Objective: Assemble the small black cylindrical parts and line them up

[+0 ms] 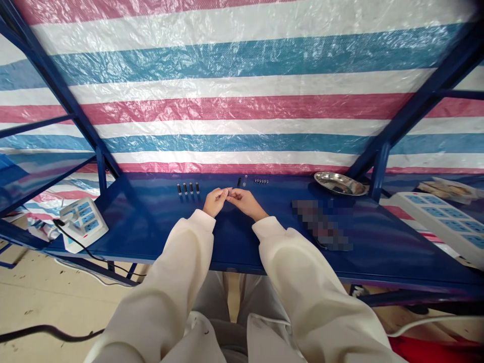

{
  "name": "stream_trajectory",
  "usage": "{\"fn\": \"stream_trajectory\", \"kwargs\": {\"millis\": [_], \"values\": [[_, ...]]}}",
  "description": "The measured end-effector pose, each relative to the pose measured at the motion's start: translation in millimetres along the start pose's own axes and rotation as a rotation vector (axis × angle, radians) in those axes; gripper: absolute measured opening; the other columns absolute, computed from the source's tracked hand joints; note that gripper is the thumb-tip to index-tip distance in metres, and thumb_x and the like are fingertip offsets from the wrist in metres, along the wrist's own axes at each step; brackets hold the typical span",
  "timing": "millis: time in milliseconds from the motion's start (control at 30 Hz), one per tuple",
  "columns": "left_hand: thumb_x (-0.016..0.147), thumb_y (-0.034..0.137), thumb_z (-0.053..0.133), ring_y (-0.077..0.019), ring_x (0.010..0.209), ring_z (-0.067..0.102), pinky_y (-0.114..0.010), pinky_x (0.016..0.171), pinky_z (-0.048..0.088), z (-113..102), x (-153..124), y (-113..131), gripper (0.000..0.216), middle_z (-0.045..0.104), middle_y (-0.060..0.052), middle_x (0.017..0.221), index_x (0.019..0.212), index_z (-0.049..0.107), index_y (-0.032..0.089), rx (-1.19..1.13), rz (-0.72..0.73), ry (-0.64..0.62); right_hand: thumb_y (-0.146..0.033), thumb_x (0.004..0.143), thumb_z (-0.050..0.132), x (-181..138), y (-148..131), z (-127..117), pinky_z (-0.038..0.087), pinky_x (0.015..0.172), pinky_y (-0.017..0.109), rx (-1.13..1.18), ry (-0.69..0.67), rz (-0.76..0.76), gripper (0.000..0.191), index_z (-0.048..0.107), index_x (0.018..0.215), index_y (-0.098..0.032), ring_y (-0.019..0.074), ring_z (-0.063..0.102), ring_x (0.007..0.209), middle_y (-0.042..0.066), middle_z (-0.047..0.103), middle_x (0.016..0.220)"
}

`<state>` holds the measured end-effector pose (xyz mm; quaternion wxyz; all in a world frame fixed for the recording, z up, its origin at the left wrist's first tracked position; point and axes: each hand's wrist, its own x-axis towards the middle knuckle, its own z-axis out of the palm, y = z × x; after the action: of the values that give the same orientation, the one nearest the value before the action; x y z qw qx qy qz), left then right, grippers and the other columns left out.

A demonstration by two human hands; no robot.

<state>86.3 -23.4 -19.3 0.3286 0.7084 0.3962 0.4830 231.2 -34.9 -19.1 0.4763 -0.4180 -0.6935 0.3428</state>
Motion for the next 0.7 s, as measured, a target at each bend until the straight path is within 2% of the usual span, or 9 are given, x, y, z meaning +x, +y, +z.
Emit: {"fn": "stream_trajectory", "kwargs": {"millis": [100, 200, 333, 533, 700], "values": [[0.088, 0.046, 0.042, -0.0144, 0.072, 0.058, -0.027, 0.070, 0.047, 0, 0, -2, 0.041, 0.063, -0.005, 0.077, 0.090, 0.070, 0.016, 0.061, 0.045, 0.001, -0.046, 0.069, 0.062, 0, 1, 1, 0.034, 0.053, 0.023, -0.016, -0.014, 0.007, 0.031, 0.049, 0.062, -0.018, 0.0089, 0.041, 0.054, -0.005, 0.047, 0.057], [0.091, 0.041, 0.038, -0.0138, 0.073, 0.058, -0.027, 0.072, 0.047, 0, 0, -2, 0.041, 0.064, -0.006, 0.080, 0.095, 0.068, 0.014, 0.108, 0.029, 0.051, -0.041, 0.069, 0.061, 0, 6, 2, 0.035, 0.054, 0.023, -0.065, -0.002, 0.029, 0.025, 0.052, 0.065, -0.018, 0.0096, 0.042, 0.054, -0.005, 0.048, 0.058], [0.091, 0.035, 0.038, -0.0129, 0.067, 0.057, -0.026, 0.071, 0.046, -1, 0, -3, 0.037, 0.062, -0.003, 0.070, 0.090, 0.069, 0.015, 0.216, -0.032, 0.102, -0.034, 0.069, 0.059, 4, 15, -1, 0.037, 0.058, 0.024, -0.265, 0.146, 0.081, 0.016, 0.056, 0.068, -0.019, 0.0113, 0.047, 0.056, -0.003, 0.054, 0.059], [0.091, 0.030, 0.037, -0.0131, 0.071, 0.060, -0.024, 0.071, 0.047, 0, -1, 0, 0.034, 0.064, -0.002, 0.071, 0.089, 0.068, 0.017, 0.294, -0.050, 0.060, -0.030, 0.073, 0.057, 18, 24, -13, 0.039, 0.063, 0.024, -0.504, 0.298, 0.271, 0.011, 0.060, 0.071, -0.019, 0.0142, 0.056, 0.065, 0.001, 0.063, 0.068], [0.091, 0.027, 0.038, -0.0140, 0.076, 0.061, -0.025, 0.076, 0.047, 2, -2, 2, 0.032, 0.066, -0.003, 0.074, 0.090, 0.068, 0.017, 0.342, -0.046, 0.028, -0.030, 0.078, 0.055, 31, 27, -20, 0.041, 0.067, 0.024, -0.607, 0.311, 0.413, 0.016, 0.064, 0.079, -0.018, 0.0167, 0.062, 0.078, 0.004, 0.069, 0.080]]}}
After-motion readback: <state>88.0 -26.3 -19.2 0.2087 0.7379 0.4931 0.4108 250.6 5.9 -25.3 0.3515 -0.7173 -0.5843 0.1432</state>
